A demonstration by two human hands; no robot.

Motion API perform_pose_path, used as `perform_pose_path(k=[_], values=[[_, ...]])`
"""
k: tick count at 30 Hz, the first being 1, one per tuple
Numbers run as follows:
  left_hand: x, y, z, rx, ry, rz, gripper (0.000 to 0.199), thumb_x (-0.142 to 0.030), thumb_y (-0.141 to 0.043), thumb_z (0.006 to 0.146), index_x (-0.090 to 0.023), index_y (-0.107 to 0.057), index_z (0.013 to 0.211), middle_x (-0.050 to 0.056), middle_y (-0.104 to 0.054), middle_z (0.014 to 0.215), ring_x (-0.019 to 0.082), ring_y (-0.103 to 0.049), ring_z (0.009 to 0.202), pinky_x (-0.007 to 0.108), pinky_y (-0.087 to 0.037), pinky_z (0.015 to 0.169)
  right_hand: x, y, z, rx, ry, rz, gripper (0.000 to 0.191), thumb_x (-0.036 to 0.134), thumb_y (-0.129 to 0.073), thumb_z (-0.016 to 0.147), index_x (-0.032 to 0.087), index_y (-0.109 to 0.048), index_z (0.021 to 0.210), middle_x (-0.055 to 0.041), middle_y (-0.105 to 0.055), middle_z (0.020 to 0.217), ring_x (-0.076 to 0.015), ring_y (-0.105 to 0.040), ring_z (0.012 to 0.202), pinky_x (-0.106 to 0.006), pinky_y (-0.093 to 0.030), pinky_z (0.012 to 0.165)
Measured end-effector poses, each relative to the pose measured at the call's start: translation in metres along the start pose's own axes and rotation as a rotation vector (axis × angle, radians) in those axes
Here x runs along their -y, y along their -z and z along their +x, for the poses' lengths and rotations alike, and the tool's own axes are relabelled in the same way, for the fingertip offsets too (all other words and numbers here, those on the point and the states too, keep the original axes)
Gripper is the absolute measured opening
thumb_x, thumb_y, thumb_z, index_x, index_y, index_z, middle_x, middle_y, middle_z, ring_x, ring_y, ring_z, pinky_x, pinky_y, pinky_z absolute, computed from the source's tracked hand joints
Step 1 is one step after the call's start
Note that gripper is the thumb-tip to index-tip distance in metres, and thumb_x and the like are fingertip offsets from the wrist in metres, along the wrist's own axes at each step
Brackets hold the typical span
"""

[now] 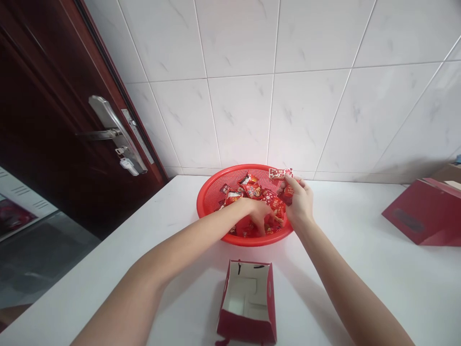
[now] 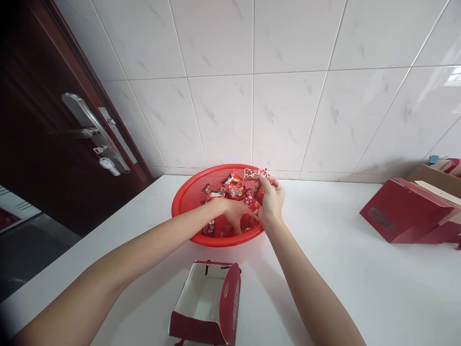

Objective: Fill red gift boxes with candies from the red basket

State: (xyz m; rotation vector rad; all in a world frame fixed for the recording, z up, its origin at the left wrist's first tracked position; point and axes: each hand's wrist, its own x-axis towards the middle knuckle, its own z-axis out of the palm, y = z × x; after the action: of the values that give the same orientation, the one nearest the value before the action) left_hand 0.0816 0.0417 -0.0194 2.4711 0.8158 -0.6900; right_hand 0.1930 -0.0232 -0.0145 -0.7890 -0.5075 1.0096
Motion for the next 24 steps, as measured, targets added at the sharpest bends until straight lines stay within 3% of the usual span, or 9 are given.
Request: perform_pose_path(k=[6, 9, 14, 17, 21, 24], values=[[0.015, 0.006, -0.003, -0.16, 0.107, 0.024, 0.015, -0.019, -0.074, 0.068, -0.022, -0.073, 0.083, 0.002, -0.074, 0.091, 0.024, -0.067, 0.086, 0.03, -0.05, 0.073, 0.0, -0.001, 0.0, 0.0, 0.006, -0.029, 0.038, 0.036, -0.089, 0.058, 0.02, -0.056, 0.067, 0.0049, -0.058, 0.053, -0.0085, -0.051, 0.048, -0.019, -0.041, 0.044], [0.022, 0.014, -0.012, -0.21, 0.114, -0.014, 0.013, -0.025, -0.071, 0.075, -0.022, -0.074, 0.088, 0.002, -0.074, 0.094, 0.022, -0.067, 0.089, 0.028, -0.049, 0.072, 0.0, -0.001, -0.001, 0.006, 0.006, -0.037, 0.036, 0.035, -0.089, 0.059, 0.02, -0.056, 0.065, 0.0049, -0.057, 0.053, -0.0083, -0.051, 0.047, -0.019, -0.041, 0.044], [0.007, 0.002, -0.002, -0.236, -0.201, -0.047, 0.028, -0.023, -0.074, 0.071, -0.024, -0.074, 0.098, 0.001, -0.071, 0.11, 0.022, -0.065, 0.099, 0.029, -0.051, 0.082, 0.0, -0.001, -0.002, 0.01, 0.009, -0.031, 0.035, 0.034, -0.088, 0.059, 0.019, -0.057, 0.066, 0.0052, -0.057, 0.053, -0.0083, -0.051, 0.047, -0.02, -0.042, 0.044], [-0.006, -0.01, 0.012, -0.238, -0.259, 0.128, 0.02, -0.021, -0.071, 0.071, -0.021, -0.075, 0.091, 0.007, -0.068, 0.113, 0.026, -0.064, 0.098, 0.035, -0.053, 0.081, 0.001, -0.001, -0.002, 0.004, 0.005, -0.029, 0.036, 0.033, -0.088, 0.058, 0.02, -0.056, 0.066, 0.0051, -0.058, 0.053, -0.0084, -0.052, 0.047, -0.019, -0.042, 0.045], [-0.004, -0.006, 0.014, -0.343, -0.16, 0.318, 0.018, -0.016, -0.074, 0.067, -0.022, -0.076, 0.084, 0.007, -0.067, 0.12, 0.03, -0.059, 0.113, 0.039, -0.049, 0.096, 0.001, -0.001, 0.0, -0.001, 0.001, -0.017, 0.038, 0.032, -0.089, 0.056, 0.02, -0.055, 0.067, 0.0054, -0.058, 0.053, -0.0084, -0.052, 0.047, -0.018, -0.04, 0.042], [0.007, 0.006, 0.007, -0.458, -0.009, 0.321, 0.012, -0.014, -0.069, 0.071, -0.019, -0.076, 0.08, 0.009, -0.068, 0.117, 0.028, -0.064, 0.103, 0.038, -0.051, 0.09, 0.001, -0.002, 0.0, 0.002, -0.005, -0.023, 0.039, 0.034, -0.09, 0.056, 0.02, -0.054, 0.066, 0.0055, -0.058, 0.053, -0.0087, -0.053, 0.046, -0.019, -0.042, 0.043]])
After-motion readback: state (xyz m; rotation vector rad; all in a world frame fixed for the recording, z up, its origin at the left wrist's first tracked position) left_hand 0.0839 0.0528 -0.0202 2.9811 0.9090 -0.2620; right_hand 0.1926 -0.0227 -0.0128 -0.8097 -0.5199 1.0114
